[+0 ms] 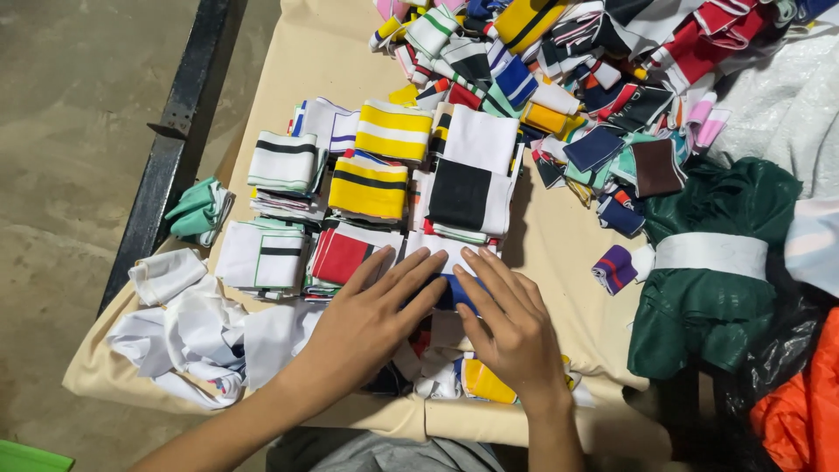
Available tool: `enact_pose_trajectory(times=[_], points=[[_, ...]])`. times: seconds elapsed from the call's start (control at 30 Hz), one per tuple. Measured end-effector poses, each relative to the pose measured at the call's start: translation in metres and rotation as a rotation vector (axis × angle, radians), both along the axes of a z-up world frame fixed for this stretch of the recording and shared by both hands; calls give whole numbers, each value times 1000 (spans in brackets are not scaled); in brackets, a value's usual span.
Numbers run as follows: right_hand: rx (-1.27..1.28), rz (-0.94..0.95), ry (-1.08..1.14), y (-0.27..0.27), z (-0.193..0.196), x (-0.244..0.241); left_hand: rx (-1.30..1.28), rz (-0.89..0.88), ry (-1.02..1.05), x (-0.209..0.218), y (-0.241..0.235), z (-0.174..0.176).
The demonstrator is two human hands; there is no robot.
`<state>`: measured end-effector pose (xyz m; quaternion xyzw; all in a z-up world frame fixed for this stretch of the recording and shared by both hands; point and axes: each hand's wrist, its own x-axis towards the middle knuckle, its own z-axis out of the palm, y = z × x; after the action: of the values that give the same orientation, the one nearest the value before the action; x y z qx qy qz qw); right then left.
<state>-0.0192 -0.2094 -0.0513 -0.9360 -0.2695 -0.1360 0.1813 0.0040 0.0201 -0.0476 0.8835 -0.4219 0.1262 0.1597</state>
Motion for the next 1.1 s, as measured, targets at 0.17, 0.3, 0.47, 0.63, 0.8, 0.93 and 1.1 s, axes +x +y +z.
enact_pose_trajectory(times=[0.17, 0.3, 0.47, 0.63, 0.8, 0.93, 1.1], points=[[29, 8, -1, -4, -3, 1, 19, 19, 1, 1, -3, -1], [64, 18, -73, -7, -4, 2, -22, 34, 9, 0, -5, 0], [20, 2, -147, -1, -4, 1, -11, 31, 30, 4, 0, -4], [56, -14, -81, 2, -6, -1, -31, 57, 28, 2, -1, -9], [209, -33, -15, -2, -6, -5, -107, 104, -4, 3, -8, 6], [325, -104, -82, 4, -3, -4, -163, 58, -9, 8, -16, 20], [251, -181, 8, 5, -6, -3, -92, 58, -17, 22, -36, 17]])
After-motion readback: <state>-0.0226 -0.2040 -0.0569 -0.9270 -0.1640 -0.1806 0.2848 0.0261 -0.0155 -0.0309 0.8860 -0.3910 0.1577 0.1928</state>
